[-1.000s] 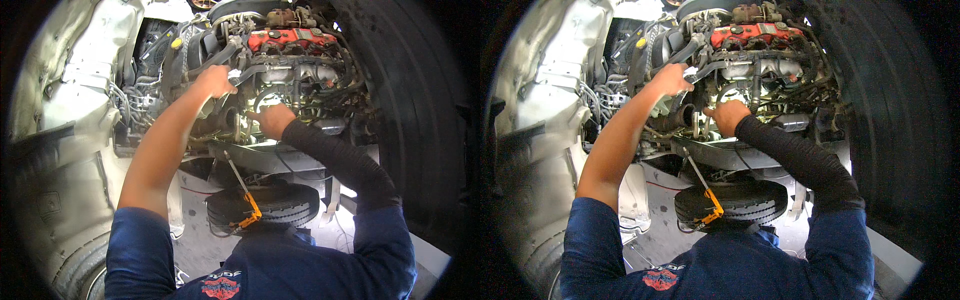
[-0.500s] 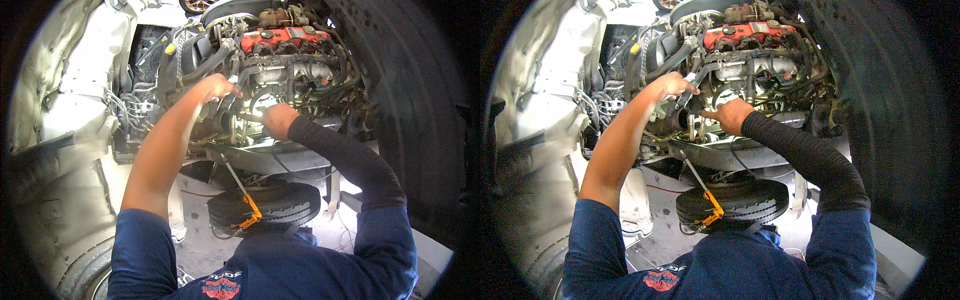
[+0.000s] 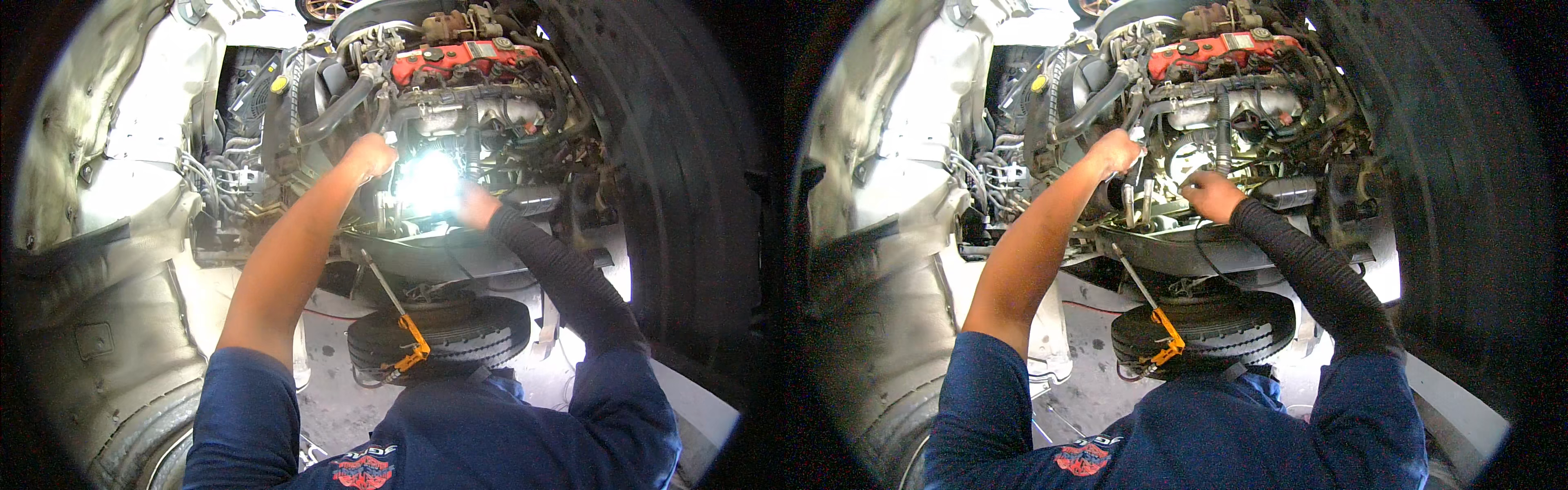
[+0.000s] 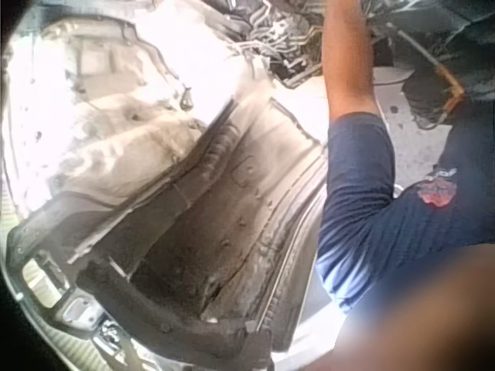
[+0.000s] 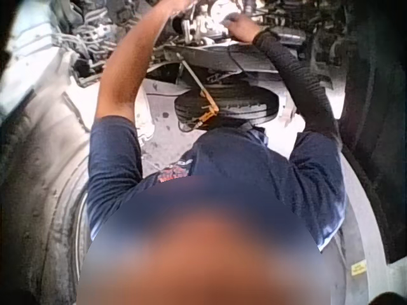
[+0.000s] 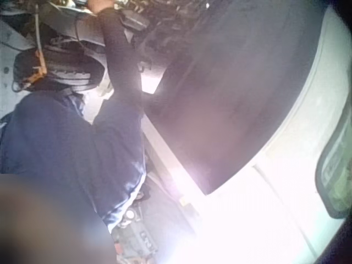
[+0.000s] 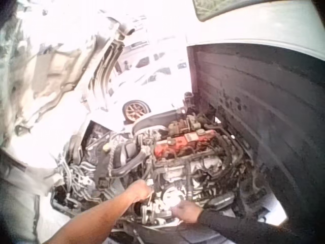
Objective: The person works under the hood of a white car, using a flashlight and hand tools to remove a metal pipe from the engine. After detaching the pipe, they wipe it with a cloth and place it on the floor.
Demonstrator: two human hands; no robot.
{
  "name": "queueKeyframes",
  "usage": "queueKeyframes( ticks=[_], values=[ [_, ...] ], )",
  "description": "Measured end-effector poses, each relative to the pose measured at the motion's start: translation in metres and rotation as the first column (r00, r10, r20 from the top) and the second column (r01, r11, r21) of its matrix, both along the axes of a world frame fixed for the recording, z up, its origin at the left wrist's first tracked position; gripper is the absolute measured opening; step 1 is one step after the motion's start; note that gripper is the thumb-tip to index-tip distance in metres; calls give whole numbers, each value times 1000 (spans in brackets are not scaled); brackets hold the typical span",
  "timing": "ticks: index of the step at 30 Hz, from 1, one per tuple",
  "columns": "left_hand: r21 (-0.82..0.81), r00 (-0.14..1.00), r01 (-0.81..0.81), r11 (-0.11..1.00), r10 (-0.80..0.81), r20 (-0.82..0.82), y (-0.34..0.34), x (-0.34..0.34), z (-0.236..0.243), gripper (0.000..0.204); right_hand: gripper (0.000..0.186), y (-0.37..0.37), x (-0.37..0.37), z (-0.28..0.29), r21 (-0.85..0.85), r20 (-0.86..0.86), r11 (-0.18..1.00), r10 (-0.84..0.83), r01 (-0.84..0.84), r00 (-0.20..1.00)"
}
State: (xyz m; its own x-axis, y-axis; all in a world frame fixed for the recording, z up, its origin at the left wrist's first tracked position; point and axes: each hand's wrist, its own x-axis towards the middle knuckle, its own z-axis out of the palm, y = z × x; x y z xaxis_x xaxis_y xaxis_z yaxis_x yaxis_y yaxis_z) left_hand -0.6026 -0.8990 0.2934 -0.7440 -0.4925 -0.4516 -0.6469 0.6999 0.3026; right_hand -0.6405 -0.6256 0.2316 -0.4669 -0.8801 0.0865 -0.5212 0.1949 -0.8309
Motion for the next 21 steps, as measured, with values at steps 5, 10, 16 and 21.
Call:
queueKeyframes(
  ticks=[5,10,16,21],
  values=[
    [178,955,-214,961,244,-167,8,13,-10,40,30,6,20,-59,-254,140,961,-79,112,987],
    [222,903,-297,929,349,-250,14,15,-7,36,37,7,48,-78,-195,228,948,-206,252,952],
    [224,873,-343,912,397,-283,15,10,-21,43,47,7,70,-56,-99,225,954,-257,284,940],
    [141,898,-308,941,336,-285,18,4,-28,41,53,12,76,-46,-118,205,939,-295,323,933]
  ],
)
